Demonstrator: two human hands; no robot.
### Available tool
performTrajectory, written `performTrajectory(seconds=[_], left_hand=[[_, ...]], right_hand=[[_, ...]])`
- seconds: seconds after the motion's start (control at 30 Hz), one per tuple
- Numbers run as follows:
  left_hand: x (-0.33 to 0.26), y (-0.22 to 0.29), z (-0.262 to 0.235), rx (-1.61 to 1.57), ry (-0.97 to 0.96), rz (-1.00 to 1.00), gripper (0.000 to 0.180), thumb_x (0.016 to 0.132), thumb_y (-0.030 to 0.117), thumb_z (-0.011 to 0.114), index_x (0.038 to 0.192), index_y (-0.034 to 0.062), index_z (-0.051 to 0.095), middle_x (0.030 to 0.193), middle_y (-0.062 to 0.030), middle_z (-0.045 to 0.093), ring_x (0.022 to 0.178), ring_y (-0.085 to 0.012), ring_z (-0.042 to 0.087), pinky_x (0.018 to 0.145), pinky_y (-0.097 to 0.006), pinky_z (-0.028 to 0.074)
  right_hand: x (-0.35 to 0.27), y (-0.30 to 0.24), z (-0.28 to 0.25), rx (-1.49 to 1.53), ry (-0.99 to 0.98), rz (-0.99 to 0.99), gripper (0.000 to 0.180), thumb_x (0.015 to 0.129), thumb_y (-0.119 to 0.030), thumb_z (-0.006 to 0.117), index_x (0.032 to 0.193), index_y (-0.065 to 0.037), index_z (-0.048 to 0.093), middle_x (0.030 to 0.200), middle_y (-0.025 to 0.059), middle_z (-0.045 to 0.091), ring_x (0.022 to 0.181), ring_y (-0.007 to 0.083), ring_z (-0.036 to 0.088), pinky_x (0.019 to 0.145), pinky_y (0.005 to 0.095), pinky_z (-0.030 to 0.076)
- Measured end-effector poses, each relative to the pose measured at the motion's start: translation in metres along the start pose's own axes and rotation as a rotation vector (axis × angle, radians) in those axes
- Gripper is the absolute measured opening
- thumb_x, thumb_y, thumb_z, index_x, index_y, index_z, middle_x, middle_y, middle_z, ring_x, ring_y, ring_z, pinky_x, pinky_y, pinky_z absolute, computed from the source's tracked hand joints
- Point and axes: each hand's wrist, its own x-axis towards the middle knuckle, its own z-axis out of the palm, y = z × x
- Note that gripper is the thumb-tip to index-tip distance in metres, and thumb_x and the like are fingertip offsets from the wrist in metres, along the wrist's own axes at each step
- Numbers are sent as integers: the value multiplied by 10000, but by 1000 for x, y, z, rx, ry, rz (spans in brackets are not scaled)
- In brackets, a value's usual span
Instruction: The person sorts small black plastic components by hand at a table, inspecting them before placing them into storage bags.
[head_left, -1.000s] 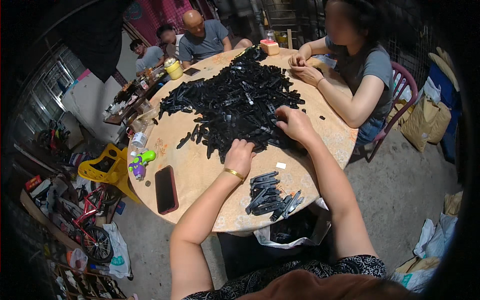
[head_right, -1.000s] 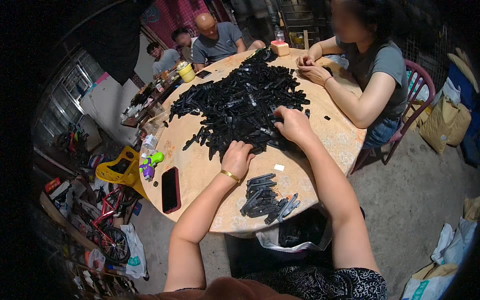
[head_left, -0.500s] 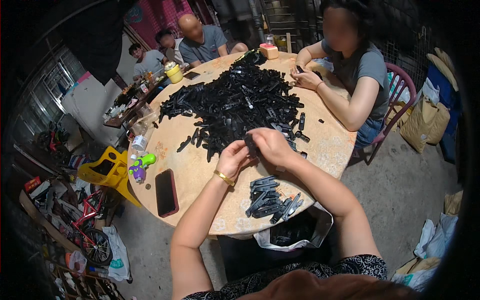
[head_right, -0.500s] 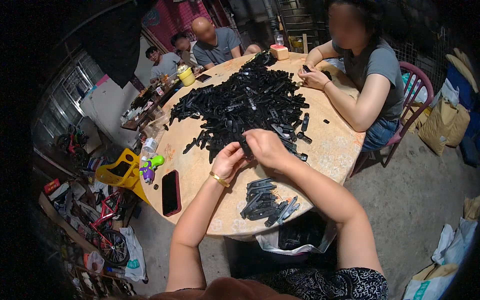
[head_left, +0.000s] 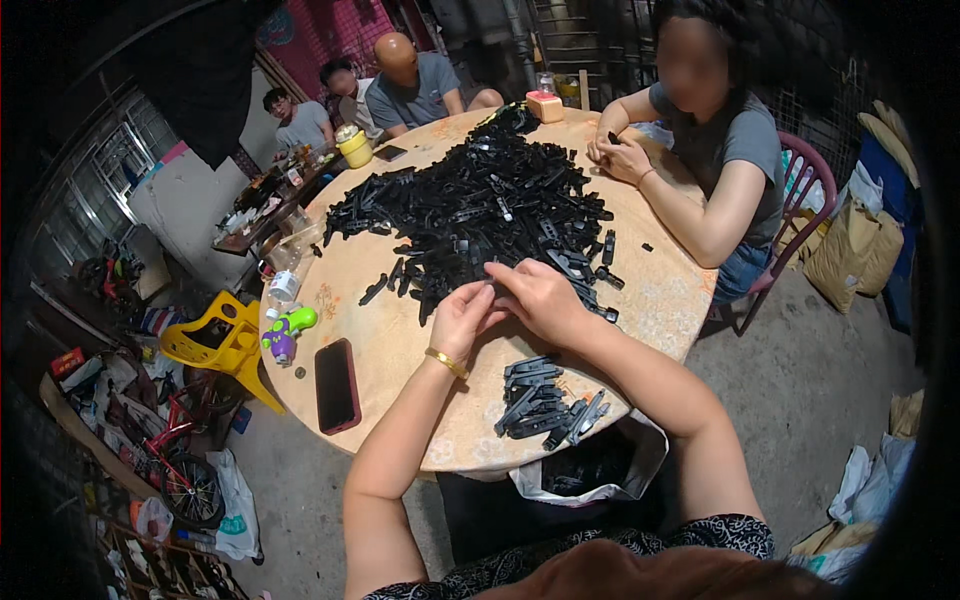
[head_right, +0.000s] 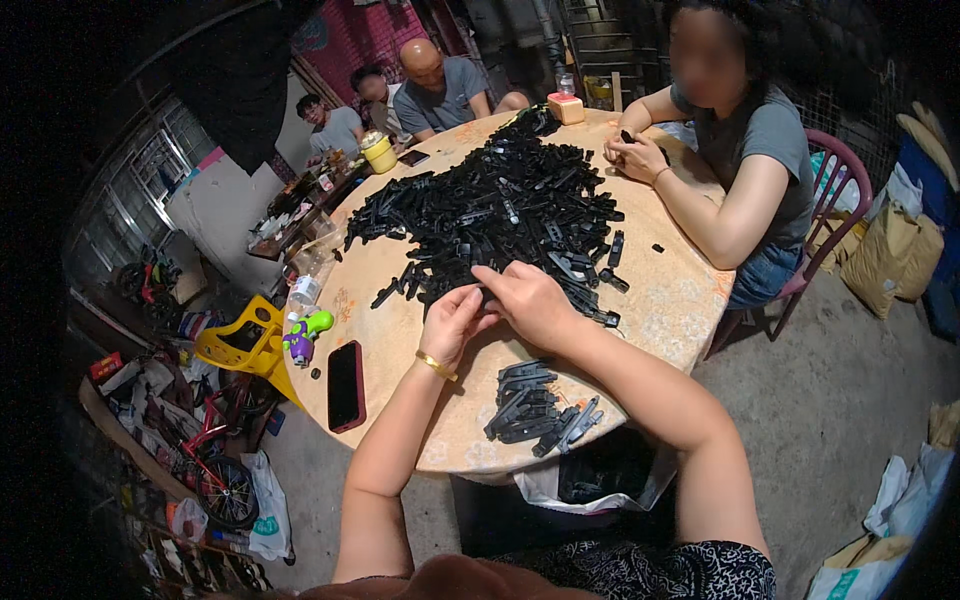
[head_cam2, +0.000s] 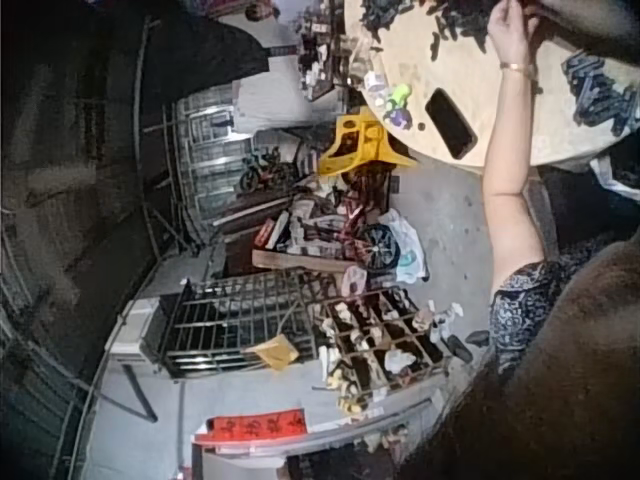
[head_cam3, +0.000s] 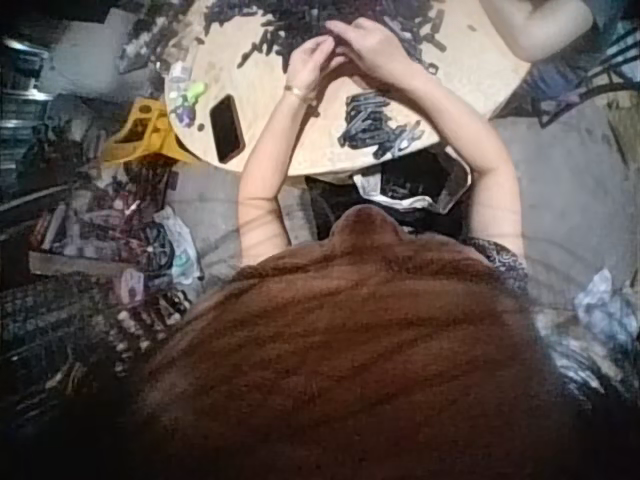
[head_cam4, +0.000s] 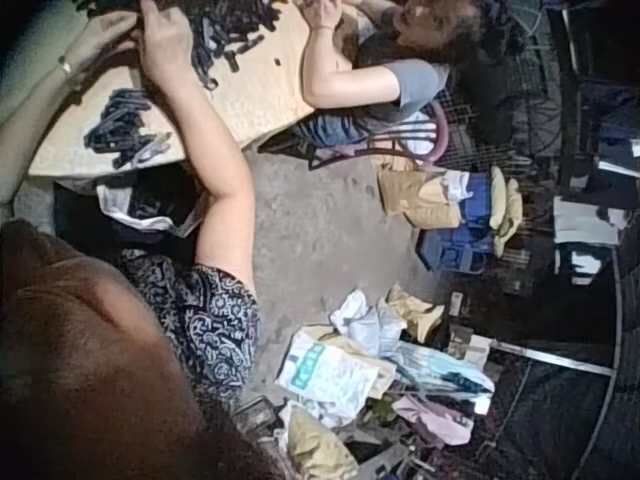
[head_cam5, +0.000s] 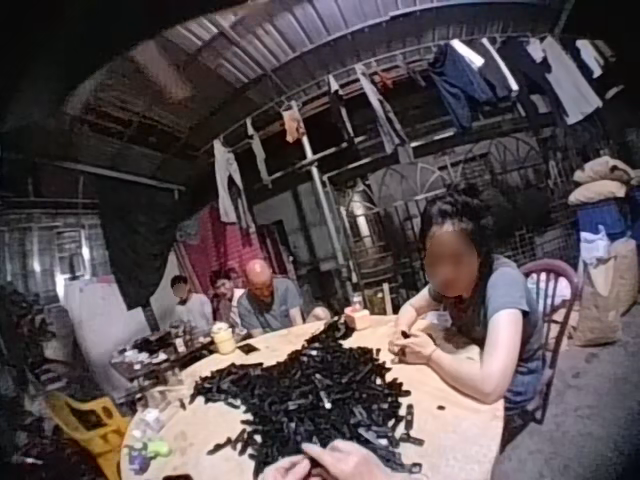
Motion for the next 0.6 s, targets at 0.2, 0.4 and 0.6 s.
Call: performTrajectory(seconds=[0.2,0.4,0.6], left_hand=[[-1,-1,-1,130,-25,44,247,914,127,498,1099,-36,511,971,-87,589,843,-150,612,713,-245,537],[1,11,-3,195,-96,42,289,874,57,538,1144,-42,514,964,-88,595,857,-129,596,732,-244,521],[1,10,-10,503,-95,277,426,797,41,591,1204,-40,497,1099,-125,604,938,-146,590,799,-266,478]], right_hand=[[0,3,0,-82,15,-202,404,683,-144,662,1060,-22,578,689,54,561,666,202,554,591,315,447],[3,5,-2,0,-17,-59,450,643,-208,724,1033,-28,589,796,90,605,742,245,582,652,334,476],[-1,21,-12,607,-317,528,423,695,-243,743,1003,18,615,719,100,646,625,138,599,593,263,470]])
